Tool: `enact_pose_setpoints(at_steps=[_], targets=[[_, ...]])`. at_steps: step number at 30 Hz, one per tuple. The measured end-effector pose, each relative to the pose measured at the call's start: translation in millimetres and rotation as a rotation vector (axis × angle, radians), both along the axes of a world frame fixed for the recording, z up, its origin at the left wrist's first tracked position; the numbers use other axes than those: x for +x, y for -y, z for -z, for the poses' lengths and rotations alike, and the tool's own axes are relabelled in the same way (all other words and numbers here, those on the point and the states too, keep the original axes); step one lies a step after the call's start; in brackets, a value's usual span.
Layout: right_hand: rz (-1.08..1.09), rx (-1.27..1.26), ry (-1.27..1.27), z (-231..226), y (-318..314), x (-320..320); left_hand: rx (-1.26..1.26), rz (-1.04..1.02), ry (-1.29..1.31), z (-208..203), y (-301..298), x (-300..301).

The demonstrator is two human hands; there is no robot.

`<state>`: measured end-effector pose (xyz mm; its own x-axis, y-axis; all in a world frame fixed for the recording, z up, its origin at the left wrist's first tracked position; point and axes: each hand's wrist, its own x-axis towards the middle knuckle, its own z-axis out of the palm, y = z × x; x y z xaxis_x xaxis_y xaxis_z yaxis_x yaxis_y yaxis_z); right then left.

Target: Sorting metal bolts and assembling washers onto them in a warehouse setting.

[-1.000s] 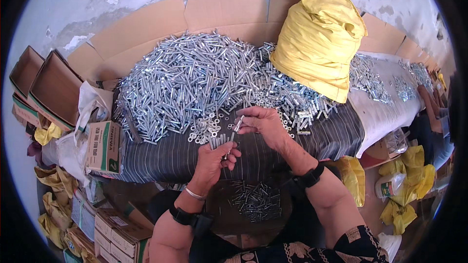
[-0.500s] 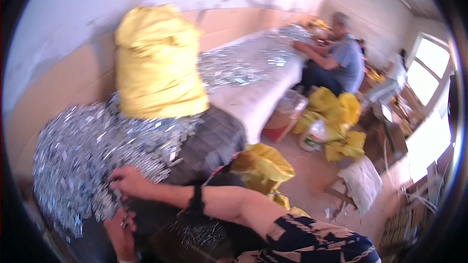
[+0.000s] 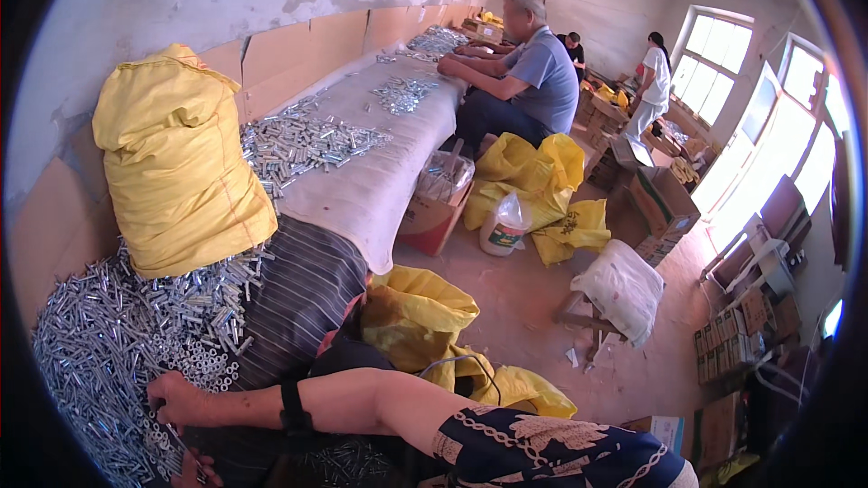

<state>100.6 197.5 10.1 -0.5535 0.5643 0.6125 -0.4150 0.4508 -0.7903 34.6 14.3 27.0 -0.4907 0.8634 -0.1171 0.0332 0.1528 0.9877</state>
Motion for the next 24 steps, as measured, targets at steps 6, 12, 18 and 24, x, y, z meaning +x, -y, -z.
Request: enact_pose_setpoints(at_steps=[6,12,18,24], targets=[[-0.183,-0.414,0.252,-13.2,16.7,3.1,0.106,-0.007,0.043,8.9,12.1,-7.3],[-0.134,-0.18,0.434,9.9,1.5,-5.7,0.002,0.108,-0.287,-22.4,-3.7,20.0],[0.103,-0.156,0.242,24.7,41.7,-14.6,0.073,-0.063,0.275,-2.3,-1.1,1.4],[0.432,0.175,0.005,28.8,32.0,-33.7,0.207,0.065,1.039,21.5,8.8,-48.3]])
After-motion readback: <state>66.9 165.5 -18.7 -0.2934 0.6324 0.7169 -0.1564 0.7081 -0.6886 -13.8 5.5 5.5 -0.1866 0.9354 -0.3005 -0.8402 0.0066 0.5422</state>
